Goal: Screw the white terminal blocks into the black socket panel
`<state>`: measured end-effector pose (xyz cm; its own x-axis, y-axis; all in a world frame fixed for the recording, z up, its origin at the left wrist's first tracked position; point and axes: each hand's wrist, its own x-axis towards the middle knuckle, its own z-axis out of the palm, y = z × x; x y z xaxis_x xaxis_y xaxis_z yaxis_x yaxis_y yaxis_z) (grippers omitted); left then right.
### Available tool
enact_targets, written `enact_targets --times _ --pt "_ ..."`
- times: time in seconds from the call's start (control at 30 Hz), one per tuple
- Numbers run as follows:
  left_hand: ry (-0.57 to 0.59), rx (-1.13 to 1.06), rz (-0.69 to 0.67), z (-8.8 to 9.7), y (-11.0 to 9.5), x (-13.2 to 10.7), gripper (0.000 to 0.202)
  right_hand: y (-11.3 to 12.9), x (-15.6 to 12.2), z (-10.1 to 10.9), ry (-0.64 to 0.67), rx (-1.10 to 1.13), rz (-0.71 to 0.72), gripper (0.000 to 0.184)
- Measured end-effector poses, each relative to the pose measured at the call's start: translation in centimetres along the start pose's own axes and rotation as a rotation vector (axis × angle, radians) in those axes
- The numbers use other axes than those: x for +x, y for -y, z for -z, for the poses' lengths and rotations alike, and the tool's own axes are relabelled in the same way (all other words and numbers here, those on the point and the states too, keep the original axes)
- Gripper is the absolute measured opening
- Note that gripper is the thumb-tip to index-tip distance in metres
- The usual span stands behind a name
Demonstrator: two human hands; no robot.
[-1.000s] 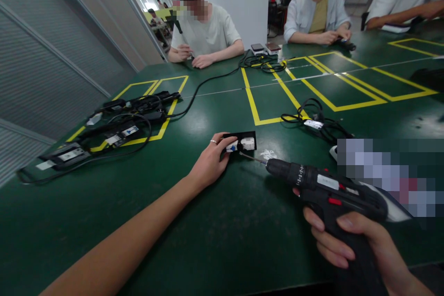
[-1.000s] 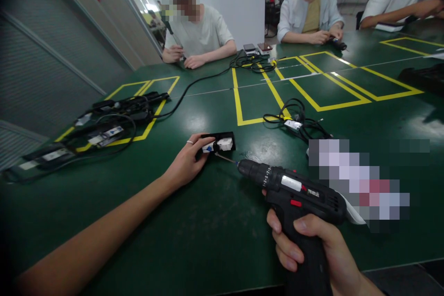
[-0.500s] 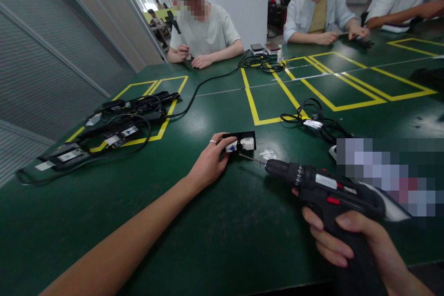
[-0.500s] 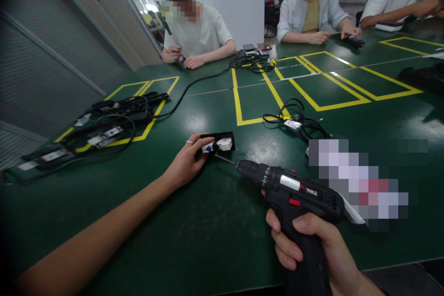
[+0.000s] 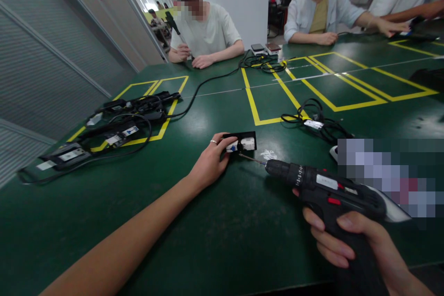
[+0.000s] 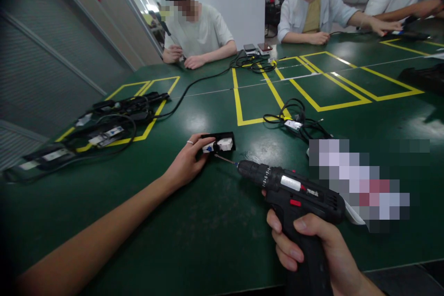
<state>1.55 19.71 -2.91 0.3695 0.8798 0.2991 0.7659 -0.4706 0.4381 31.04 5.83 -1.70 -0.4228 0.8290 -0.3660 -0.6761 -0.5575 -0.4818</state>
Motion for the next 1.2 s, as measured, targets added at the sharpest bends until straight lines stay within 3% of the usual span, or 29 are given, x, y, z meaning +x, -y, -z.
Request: enact_targets --times 0.7,1.2 --pt "-0.008 -0.006 -0.022 0.02 -0.09 0.09 0.047 0.13 -0.03 -0.34 -0.008 0.005 -0.019 0.055" --pt "-0.011 -0.002 -0.012 0.07 -0.2 0.01 0.047 0.07 -0.12 -0.45 -0.017 -0.007 0.006 0.05"
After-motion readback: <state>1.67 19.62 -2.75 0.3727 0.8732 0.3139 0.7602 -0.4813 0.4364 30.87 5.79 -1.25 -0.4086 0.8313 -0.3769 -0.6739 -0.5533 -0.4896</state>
